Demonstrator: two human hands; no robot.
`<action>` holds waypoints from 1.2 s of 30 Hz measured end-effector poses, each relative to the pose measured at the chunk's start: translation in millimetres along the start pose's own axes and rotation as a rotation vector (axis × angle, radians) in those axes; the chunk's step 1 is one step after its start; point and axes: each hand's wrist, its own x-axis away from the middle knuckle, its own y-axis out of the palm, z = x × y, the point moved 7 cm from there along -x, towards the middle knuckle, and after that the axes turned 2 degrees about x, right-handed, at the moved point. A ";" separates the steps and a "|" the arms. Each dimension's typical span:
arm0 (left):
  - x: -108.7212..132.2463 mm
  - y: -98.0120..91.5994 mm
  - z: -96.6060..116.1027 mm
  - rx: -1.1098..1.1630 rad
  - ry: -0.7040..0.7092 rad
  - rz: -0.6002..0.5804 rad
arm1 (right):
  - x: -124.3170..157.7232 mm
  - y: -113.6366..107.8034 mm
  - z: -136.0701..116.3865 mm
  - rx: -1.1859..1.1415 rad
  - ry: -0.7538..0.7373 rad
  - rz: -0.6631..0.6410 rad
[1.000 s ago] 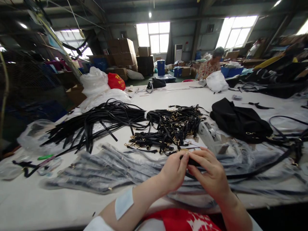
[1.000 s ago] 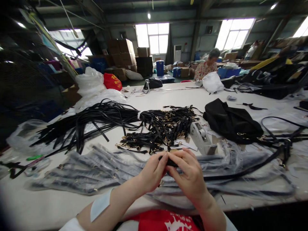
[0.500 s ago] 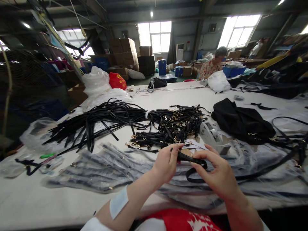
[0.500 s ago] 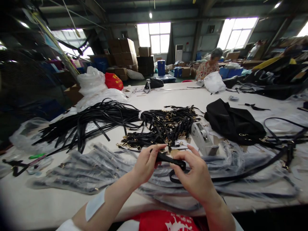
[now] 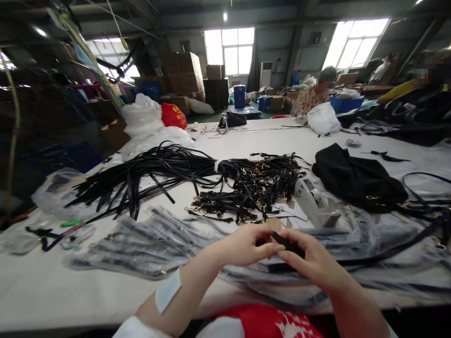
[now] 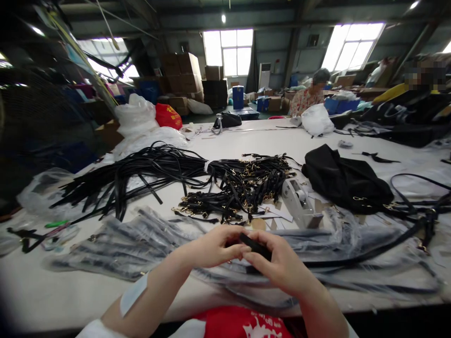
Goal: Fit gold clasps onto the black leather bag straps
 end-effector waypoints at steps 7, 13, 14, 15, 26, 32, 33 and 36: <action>13.9 -24.8 -26.8 -0.147 -0.083 0.005 | 4.9 -22.6 32.9 -0.068 0.236 0.103; 28.0 -46.8 -30.6 -0.143 -0.097 0.086 | -7.3 -22.3 12.7 0.285 0.076 0.136; 29.9 -49.3 -30.3 -0.159 -0.105 0.096 | -8.6 -22.1 11.2 0.315 0.067 0.145; 31.1 -50.9 -29.6 -0.169 -0.107 0.102 | -9.8 -21.6 10.6 0.339 0.066 0.152; 19.2 -37.0 -9.5 -0.278 0.018 0.073 | -15.5 -11.3 14.3 0.334 0.093 0.077; 7.3 -22.9 1.7 -0.421 0.109 0.101 | -10.7 -17.3 11.5 0.419 0.101 0.144; 5.8 -20.4 2.5 -0.446 0.120 0.107 | -9.8 -18.7 11.8 0.422 0.109 0.154; 2.2 -15.1 5.5 -0.528 0.146 0.137 | -8.2 -21.2 11.6 0.413 0.115 0.172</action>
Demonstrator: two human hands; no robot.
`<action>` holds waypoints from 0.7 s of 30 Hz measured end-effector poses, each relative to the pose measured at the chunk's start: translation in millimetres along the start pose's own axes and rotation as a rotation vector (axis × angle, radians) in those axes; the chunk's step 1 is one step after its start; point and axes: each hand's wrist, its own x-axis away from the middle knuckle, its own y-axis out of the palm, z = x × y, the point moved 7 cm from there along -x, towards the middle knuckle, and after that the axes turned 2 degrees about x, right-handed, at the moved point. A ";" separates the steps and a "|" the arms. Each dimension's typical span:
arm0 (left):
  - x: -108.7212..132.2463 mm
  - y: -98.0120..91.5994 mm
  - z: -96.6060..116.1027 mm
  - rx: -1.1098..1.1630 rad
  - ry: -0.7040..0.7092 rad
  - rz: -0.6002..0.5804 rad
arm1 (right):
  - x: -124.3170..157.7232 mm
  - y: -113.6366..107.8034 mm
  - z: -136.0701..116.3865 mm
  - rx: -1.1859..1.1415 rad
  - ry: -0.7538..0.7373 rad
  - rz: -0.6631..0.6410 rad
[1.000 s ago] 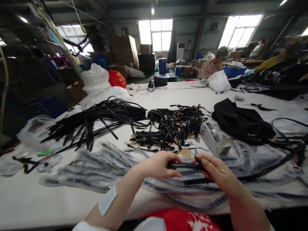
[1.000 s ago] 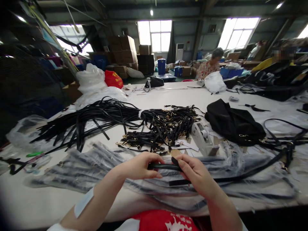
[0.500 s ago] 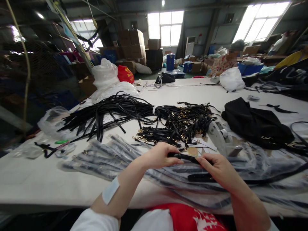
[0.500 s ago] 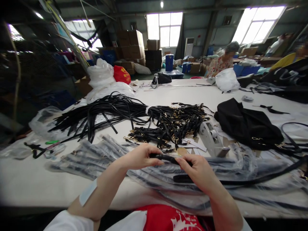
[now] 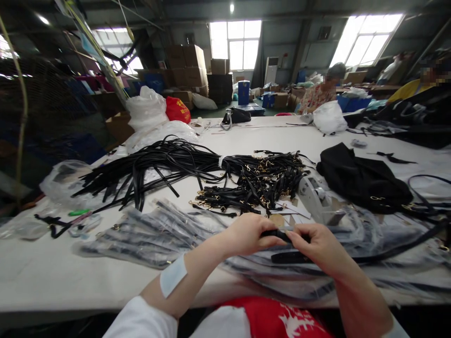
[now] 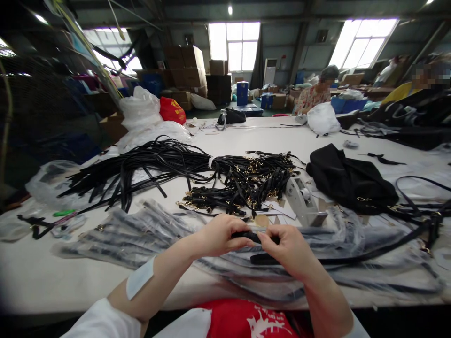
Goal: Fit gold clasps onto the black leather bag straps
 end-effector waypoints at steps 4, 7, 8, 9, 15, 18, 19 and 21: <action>-3.1 0.2 6.4 -0.018 0.039 0.033 | 0.6 -2.2 -1.7 -0.045 -0.021 0.021; -4.4 -0.5 8.2 -0.013 0.048 0.032 | 1.8 -1.1 -1.6 -0.106 -0.039 0.018; -4.7 -1.0 8.4 -0.006 0.045 0.032 | 2.3 -0.4 -0.7 -0.128 -0.039 0.019; -5.0 -1.6 8.6 0.004 0.041 0.031 | 2.9 0.4 0.7 -0.149 -0.037 0.020; -5.8 -5.7 12.6 0.147 0.035 0.047 | 5.9 6.5 2.6 -0.212 -0.055 0.010; -6.6 -5.3 15.0 0.206 0.052 0.044 | 7.2 5.3 1.5 -0.227 -0.045 0.056; -7.0 -4.6 15.3 0.226 0.052 0.035 | 7.6 4.7 1.1 -0.235 -0.044 0.070; -8.1 -3.2 14.2 0.268 0.028 0.017 | 8.1 4.3 0.4 -0.256 -0.046 0.078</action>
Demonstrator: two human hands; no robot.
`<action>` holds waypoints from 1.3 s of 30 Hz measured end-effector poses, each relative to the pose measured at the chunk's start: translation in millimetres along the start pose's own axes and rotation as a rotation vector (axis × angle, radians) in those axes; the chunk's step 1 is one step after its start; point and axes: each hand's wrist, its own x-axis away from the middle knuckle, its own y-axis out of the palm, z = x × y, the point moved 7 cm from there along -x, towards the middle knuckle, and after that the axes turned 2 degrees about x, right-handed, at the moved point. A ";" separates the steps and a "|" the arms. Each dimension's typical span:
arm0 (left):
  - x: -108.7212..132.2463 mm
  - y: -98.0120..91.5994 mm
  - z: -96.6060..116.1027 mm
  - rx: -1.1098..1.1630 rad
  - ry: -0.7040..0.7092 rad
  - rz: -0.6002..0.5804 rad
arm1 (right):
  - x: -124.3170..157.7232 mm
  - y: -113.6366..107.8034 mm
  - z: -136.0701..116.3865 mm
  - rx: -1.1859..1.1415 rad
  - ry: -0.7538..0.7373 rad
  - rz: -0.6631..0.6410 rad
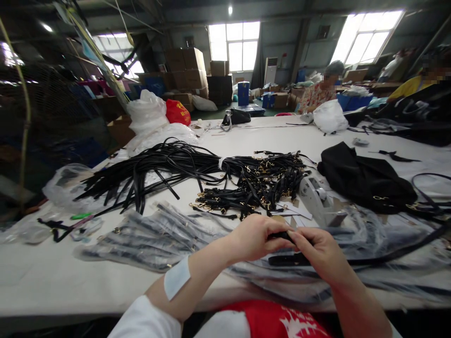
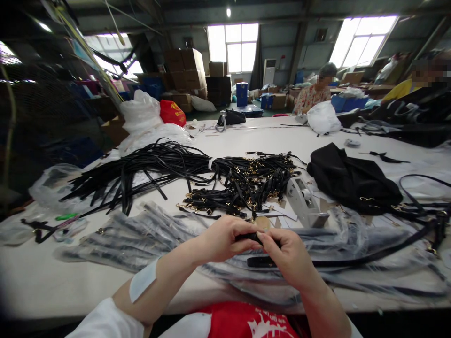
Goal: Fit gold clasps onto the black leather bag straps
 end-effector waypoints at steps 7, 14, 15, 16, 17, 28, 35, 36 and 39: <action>-8.0 8.9 -5.3 0.185 -0.052 -0.046 | 0.9 -3.5 1.1 -0.068 0.009 -0.019; -15.9 3.9 0.0 0.190 -0.042 0.237 | 2.4 -7.8 25.4 -0.307 0.166 0.079; -15.7 2.0 -1.2 0.229 -0.063 0.274 | 2.3 -11.3 25.8 -0.307 0.163 0.109; -15.5 1.2 -3.3 0.279 -0.088 0.292 | 2.2 -15.0 24.4 -0.290 0.150 0.130; -15.3 1.1 -5.5 0.332 -0.109 0.293 | 2.2 -18.5 21.4 -0.258 0.131 0.142; -12.1 3.4 -7.9 0.350 -0.105 0.242 | 7.4 -20.2 1.5 0.035 -0.010 0.061; -12.2 18.4 -11.6 0.353 -0.100 0.222 | 7.3 -13.7 -6.7 -0.032 -0.043 0.016; -11.2 18.7 -12.5 0.361 -0.090 0.227 | 7.0 -13.7 -6.1 -0.043 -0.038 0.016; -6.8 11.9 -15.0 0.354 -0.081 0.266 | 5.9 -15.3 0.2 -0.085 0.000 -0.005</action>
